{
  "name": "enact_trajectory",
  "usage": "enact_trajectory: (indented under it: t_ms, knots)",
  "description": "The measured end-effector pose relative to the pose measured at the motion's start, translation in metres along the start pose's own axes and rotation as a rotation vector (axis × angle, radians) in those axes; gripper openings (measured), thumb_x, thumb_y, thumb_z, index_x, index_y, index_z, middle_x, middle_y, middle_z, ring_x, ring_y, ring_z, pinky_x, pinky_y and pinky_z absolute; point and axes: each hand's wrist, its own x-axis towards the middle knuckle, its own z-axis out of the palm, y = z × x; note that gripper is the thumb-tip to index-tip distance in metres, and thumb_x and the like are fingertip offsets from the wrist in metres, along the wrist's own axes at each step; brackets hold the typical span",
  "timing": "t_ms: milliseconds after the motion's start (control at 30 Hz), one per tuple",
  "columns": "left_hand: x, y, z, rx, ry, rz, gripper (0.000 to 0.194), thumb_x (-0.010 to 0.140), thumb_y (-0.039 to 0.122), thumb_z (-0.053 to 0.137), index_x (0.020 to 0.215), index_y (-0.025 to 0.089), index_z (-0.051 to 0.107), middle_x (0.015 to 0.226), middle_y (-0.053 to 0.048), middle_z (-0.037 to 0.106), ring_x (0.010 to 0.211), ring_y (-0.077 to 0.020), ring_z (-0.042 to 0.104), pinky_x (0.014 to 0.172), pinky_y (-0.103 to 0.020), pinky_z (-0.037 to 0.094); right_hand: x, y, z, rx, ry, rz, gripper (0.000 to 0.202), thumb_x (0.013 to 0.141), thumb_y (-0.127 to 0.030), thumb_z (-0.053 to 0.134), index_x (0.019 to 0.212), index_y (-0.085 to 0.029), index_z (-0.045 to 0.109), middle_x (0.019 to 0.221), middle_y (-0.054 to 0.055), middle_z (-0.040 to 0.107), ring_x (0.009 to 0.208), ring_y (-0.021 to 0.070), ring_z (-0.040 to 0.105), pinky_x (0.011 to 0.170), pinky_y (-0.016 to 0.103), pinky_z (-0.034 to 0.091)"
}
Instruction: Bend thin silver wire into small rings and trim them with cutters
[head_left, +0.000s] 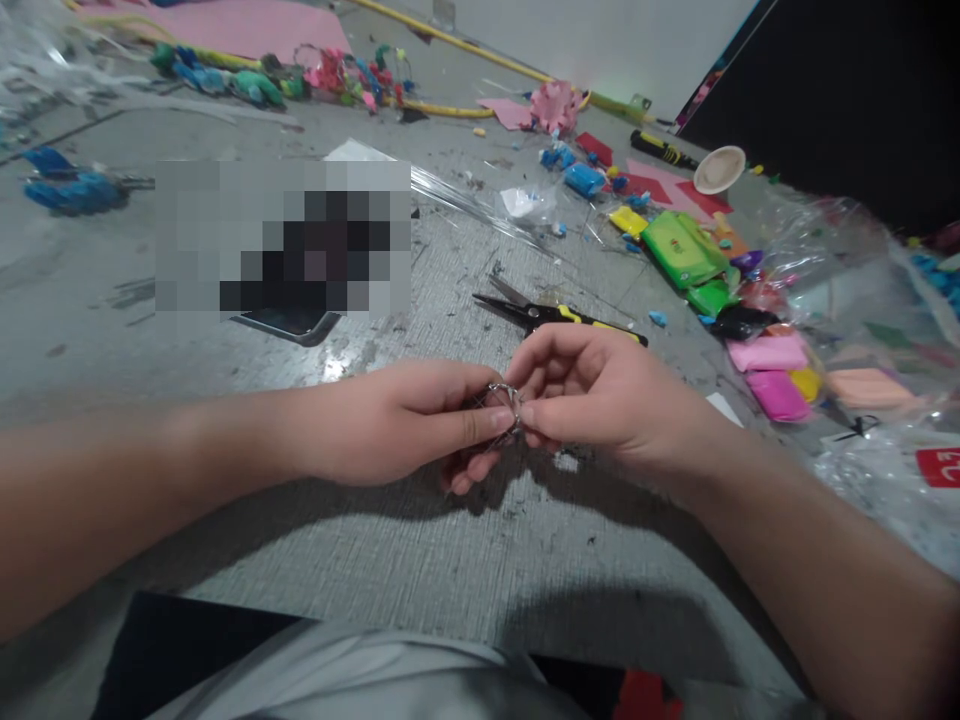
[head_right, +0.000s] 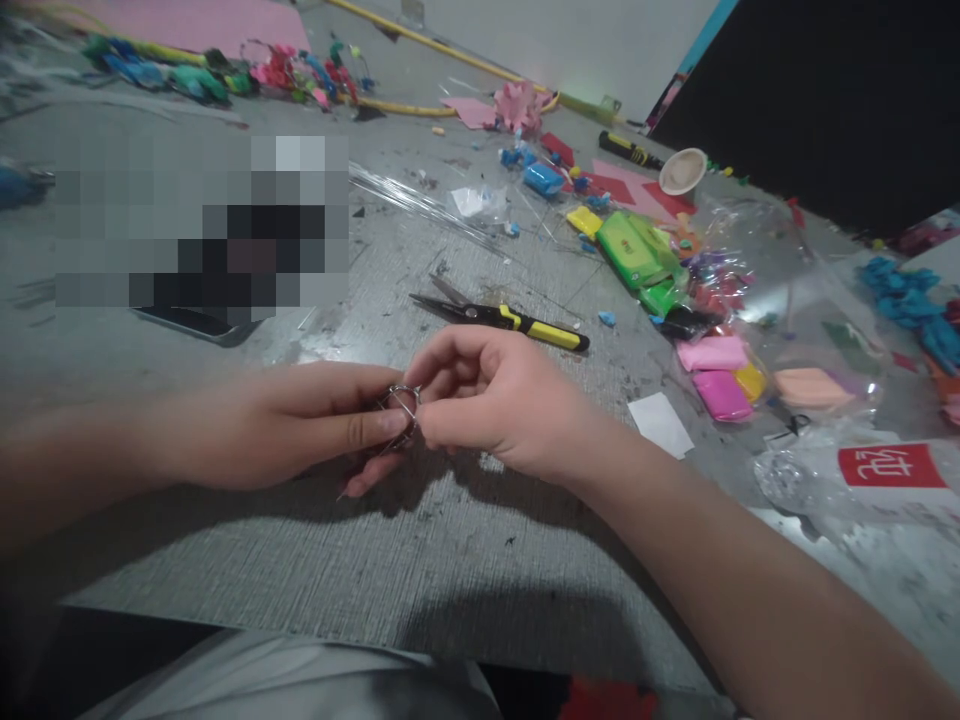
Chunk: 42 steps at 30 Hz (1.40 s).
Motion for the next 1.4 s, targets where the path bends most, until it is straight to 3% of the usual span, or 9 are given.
enact_trajectory:
  t_ms: [200, 367, 667, 800, 1033, 1100, 1200, 1400]
  knots:
    - [-0.002, -0.006, 0.001, 0.003, -0.046, 0.05, 0.029, 0.101, 0.035, 0.05, 0.078, 0.018, 0.052, 0.065, 0.002, 0.057, 0.059, -0.0094, 0.052, 0.056, -0.02, 0.044, -0.003, 0.0, 0.003, 0.059, -0.012, 0.084, 0.02, 0.069, -0.009, 0.069, 0.086, -0.019, 0.063, 0.066, -0.005, 0.061, 0.056, 0.0084, 0.054, 0.051, 0.018, 0.041]
    - [0.0, -0.006, 0.003, -0.013, -0.012, 0.068, 0.024, 0.099, 0.031, 0.052, 0.079, 0.019, 0.05, 0.063, 0.004, 0.051, 0.055, -0.0081, 0.045, 0.051, -0.019, 0.038, -0.004, -0.001, 0.004, 0.107, 0.0, 0.141, 0.025, 0.066, -0.008, 0.068, 0.086, -0.02, 0.06, 0.065, -0.005, 0.062, 0.055, 0.0096, 0.054, 0.05, 0.02, 0.041]
    - [-0.001, -0.002, 0.007, 0.184, 0.067, 0.062, 0.025, 0.095, 0.03, 0.056, 0.073, 0.019, 0.049, 0.061, 0.004, 0.05, 0.054, -0.0085, 0.042, 0.049, -0.02, 0.035, -0.004, 0.002, 0.009, 0.043, 0.055, 0.14, 0.023, 0.063, -0.008, 0.066, 0.076, -0.021, 0.052, 0.061, -0.008, 0.054, 0.047, 0.007, 0.046, 0.043, 0.02, 0.034]
    - [-0.001, -0.002, 0.006, 0.171, 0.073, 0.046, 0.027, 0.094, 0.031, 0.056, 0.071, 0.019, 0.049, 0.06, 0.004, 0.05, 0.052, -0.0082, 0.042, 0.047, -0.02, 0.034, -0.005, 0.003, 0.011, -0.012, 0.107, 0.096, 0.028, 0.063, -0.009, 0.07, 0.07, -0.021, 0.045, 0.059, -0.008, 0.054, 0.046, 0.006, 0.046, 0.042, 0.018, 0.035]
    - [0.002, -0.002, -0.001, -0.025, 0.163, 0.056, 0.025, 0.096, 0.031, 0.055, 0.074, 0.019, 0.053, 0.06, 0.003, 0.056, 0.051, -0.0081, 0.047, 0.048, -0.019, 0.037, 0.001, -0.002, 0.0, 0.03, 0.12, -0.033, 0.01, 0.079, -0.017, 0.067, 0.084, -0.02, 0.059, 0.066, -0.002, 0.065, 0.056, 0.0147, 0.066, 0.051, 0.025, 0.053]
    - [0.002, -0.003, -0.002, -0.021, 0.179, 0.067, 0.026, 0.096, 0.033, 0.055, 0.074, 0.019, 0.053, 0.06, 0.003, 0.055, 0.053, -0.0085, 0.048, 0.049, -0.019, 0.037, 0.001, -0.004, -0.003, -0.054, 0.14, -0.067, 0.002, 0.084, -0.019, 0.064, 0.085, -0.019, 0.062, 0.069, -0.001, 0.067, 0.055, 0.0135, 0.065, 0.05, 0.025, 0.053]
    - [0.001, -0.004, -0.003, 0.008, 0.202, 0.057, 0.026, 0.096, 0.038, 0.056, 0.077, 0.02, 0.054, 0.06, 0.003, 0.055, 0.052, -0.0088, 0.046, 0.046, -0.02, 0.035, -0.001, -0.006, -0.002, -0.142, 0.112, -0.05, 0.01, 0.089, -0.021, 0.059, 0.081, -0.017, 0.065, 0.066, 0.0, 0.066, 0.053, 0.012, 0.062, 0.048, 0.023, 0.051]
    - [0.001, -0.003, -0.003, 0.013, 0.227, 0.065, 0.023, 0.095, 0.034, 0.057, 0.079, 0.019, 0.056, 0.062, 0.003, 0.057, 0.055, -0.0088, 0.049, 0.047, -0.019, 0.037, -0.001, -0.001, 0.003, -0.112, 0.065, -0.047, 0.008, 0.086, -0.018, 0.06, 0.079, -0.018, 0.065, 0.063, -0.002, 0.064, 0.053, 0.0115, 0.06, 0.049, 0.023, 0.05]
